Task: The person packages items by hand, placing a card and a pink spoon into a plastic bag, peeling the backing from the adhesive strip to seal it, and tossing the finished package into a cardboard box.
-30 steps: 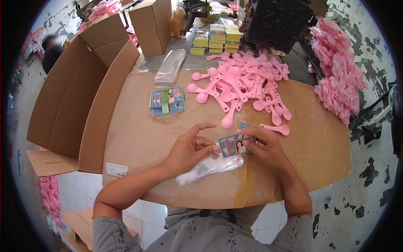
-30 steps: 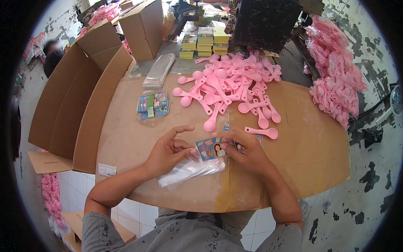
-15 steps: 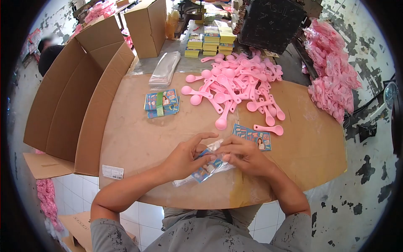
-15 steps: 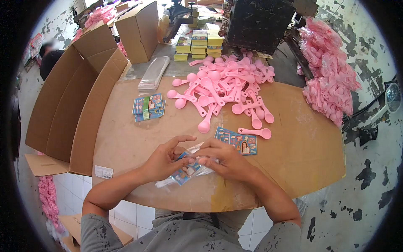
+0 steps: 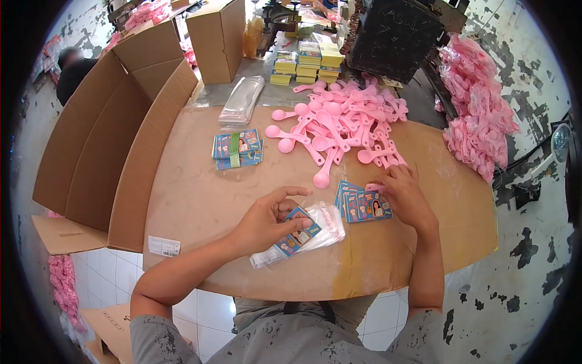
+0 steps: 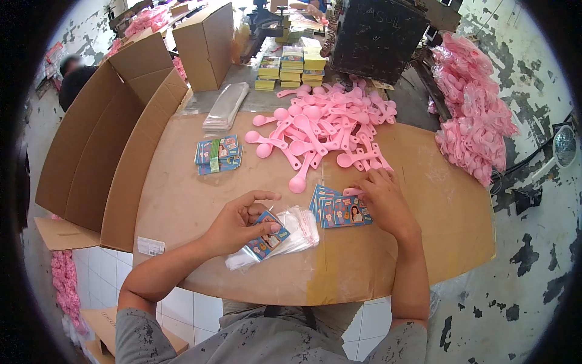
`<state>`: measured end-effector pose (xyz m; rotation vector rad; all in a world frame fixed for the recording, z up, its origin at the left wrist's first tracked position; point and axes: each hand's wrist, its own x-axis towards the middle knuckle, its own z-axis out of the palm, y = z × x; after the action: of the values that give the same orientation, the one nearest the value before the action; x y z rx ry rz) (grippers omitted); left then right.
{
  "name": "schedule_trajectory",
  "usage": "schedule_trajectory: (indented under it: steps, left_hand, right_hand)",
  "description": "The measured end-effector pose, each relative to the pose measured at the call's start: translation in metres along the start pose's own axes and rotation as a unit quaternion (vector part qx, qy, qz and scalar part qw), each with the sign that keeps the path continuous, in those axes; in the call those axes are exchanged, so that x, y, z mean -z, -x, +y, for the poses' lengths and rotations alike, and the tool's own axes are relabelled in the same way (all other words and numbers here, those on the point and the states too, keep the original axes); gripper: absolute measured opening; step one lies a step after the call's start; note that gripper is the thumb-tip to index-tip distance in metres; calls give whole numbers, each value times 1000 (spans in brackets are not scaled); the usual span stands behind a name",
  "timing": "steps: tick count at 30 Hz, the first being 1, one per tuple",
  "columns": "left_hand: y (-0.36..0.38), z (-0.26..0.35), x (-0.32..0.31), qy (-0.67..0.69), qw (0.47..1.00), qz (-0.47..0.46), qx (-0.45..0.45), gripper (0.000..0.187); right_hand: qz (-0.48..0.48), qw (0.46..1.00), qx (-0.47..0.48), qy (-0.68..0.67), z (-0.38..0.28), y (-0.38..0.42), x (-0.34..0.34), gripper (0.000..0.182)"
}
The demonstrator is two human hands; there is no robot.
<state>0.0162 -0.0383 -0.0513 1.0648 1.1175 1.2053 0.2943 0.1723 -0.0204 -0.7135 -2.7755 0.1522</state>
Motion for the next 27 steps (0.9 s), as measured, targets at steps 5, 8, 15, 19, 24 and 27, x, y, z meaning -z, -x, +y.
schedule_trajectory:
  steps: [5, 8, 15, 19, 24, 27]
  left_hand:
    - [0, -4, -2, 1, 1000, -1, 8, 46]
    - [2, 2, -8, 57, 998, -11, -3, 44]
    - [7, 2, -7, 9, 1000, -26, -8, 41]
    - [9, 10, -5, -28, 999, -24, -7, 34]
    - [9, 6, -5, 3, 1000, -11, 3, 31]
    - [9, 8, -4, 26, 1000, -13, -4, 31]
  right_hand:
    - [44, 968, -84, -234, -36, -11, 15, 18]
    - [82, 913, -14, -400, -53, -13, -1, 25]
    - [99, 773, -59, -624, -107, -38, 0, 46]
    - [105, 781, -50, -613, -110, -44, -8, 47]
    - [152, 778, -60, -607, -127, -34, -28, 42]
    - [140, 791, -27, -595, -128, -28, -38, 35]
